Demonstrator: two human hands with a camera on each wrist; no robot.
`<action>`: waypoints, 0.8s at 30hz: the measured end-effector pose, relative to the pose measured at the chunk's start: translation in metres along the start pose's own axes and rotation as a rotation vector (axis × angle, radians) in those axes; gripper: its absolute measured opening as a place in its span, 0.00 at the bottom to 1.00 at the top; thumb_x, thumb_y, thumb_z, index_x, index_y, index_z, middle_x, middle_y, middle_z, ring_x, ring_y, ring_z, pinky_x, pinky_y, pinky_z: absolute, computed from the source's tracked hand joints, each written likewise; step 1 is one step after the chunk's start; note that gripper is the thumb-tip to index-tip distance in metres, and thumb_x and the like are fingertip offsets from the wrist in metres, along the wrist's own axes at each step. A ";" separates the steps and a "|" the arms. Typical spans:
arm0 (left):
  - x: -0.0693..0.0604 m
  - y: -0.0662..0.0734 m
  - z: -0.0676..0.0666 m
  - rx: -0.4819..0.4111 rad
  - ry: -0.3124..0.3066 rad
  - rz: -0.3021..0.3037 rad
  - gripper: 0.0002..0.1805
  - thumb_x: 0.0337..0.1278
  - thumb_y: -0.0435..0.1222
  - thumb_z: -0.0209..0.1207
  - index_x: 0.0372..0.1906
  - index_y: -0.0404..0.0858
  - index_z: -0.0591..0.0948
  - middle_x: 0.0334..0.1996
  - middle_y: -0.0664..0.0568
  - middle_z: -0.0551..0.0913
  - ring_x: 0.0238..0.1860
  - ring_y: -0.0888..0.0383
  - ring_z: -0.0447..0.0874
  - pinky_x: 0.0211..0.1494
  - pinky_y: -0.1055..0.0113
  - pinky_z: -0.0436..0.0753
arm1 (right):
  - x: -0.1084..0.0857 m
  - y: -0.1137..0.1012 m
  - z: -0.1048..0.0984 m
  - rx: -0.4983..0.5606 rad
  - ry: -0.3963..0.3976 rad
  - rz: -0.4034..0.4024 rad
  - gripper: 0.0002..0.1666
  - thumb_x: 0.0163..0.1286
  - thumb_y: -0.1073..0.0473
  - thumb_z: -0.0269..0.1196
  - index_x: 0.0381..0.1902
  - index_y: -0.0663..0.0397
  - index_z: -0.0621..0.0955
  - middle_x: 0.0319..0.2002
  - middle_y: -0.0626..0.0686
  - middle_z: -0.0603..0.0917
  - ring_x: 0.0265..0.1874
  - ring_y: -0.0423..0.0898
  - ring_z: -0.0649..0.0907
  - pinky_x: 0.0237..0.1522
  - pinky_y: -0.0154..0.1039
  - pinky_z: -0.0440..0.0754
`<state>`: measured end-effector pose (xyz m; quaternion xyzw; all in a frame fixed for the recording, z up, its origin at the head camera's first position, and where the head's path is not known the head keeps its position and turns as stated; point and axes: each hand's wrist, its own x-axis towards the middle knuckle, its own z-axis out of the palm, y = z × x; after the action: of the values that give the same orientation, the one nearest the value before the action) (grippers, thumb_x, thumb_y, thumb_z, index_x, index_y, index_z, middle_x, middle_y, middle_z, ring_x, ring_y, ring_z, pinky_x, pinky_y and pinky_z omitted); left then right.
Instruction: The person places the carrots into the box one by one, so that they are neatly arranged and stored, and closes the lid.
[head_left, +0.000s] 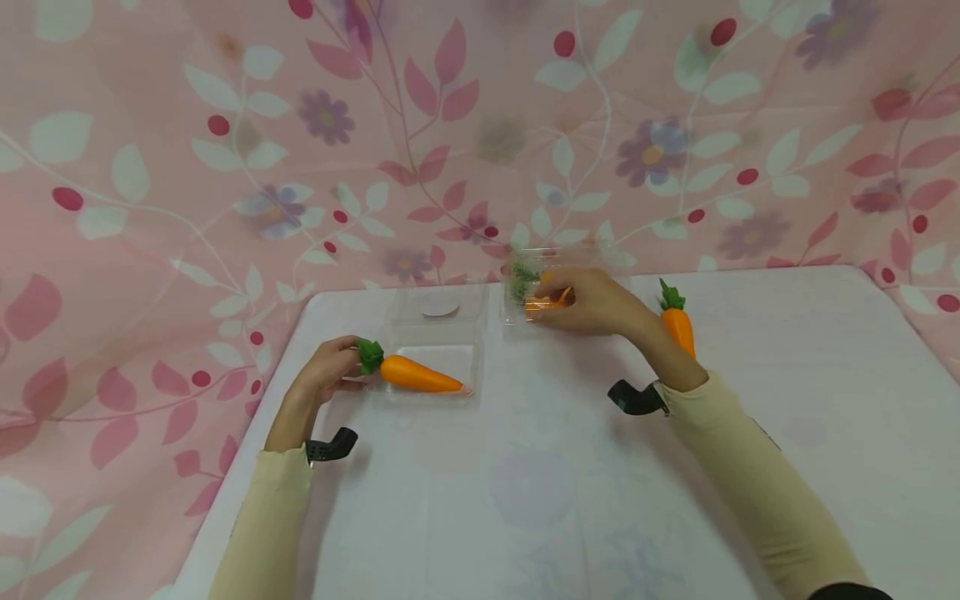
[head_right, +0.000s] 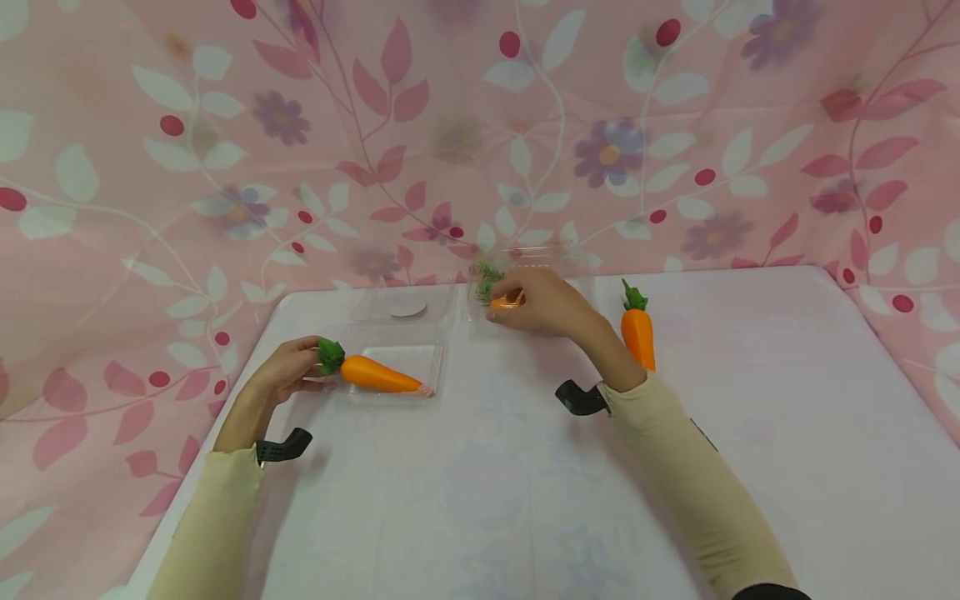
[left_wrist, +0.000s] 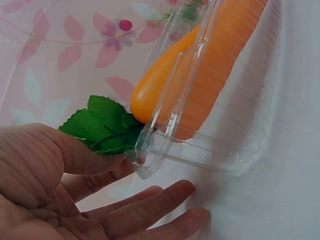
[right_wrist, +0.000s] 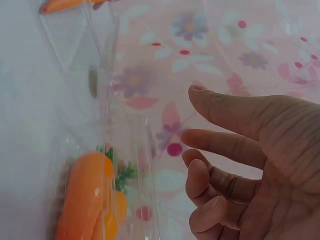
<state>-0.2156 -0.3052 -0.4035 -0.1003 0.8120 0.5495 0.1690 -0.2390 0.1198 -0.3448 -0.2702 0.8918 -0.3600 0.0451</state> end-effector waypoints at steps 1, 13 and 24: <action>0.000 0.000 0.000 0.002 0.001 -0.001 0.14 0.65 0.28 0.51 0.53 0.29 0.75 0.39 0.49 0.82 0.41 0.50 0.85 0.46 0.52 0.84 | -0.001 0.003 -0.002 -0.001 0.002 0.005 0.17 0.61 0.50 0.73 0.45 0.51 0.86 0.36 0.50 0.81 0.39 0.50 0.78 0.44 0.45 0.76; 0.001 -0.001 0.000 0.007 0.005 -0.006 0.13 0.66 0.29 0.50 0.53 0.29 0.75 0.41 0.46 0.81 0.41 0.51 0.85 0.47 0.53 0.84 | -0.023 0.025 -0.022 0.024 0.009 0.086 0.24 0.63 0.51 0.71 0.53 0.58 0.84 0.47 0.57 0.83 0.43 0.52 0.79 0.45 0.47 0.77; 0.002 -0.001 -0.001 0.024 0.002 -0.007 0.14 0.66 0.30 0.50 0.54 0.28 0.75 0.43 0.45 0.81 0.42 0.50 0.85 0.47 0.52 0.84 | -0.040 0.036 -0.034 0.000 0.010 0.125 0.22 0.64 0.52 0.71 0.53 0.57 0.84 0.42 0.54 0.82 0.38 0.51 0.77 0.38 0.42 0.78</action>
<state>-0.2173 -0.3062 -0.4044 -0.1015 0.8185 0.5389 0.1713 -0.2308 0.1831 -0.3484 -0.2121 0.9072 -0.3577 0.0629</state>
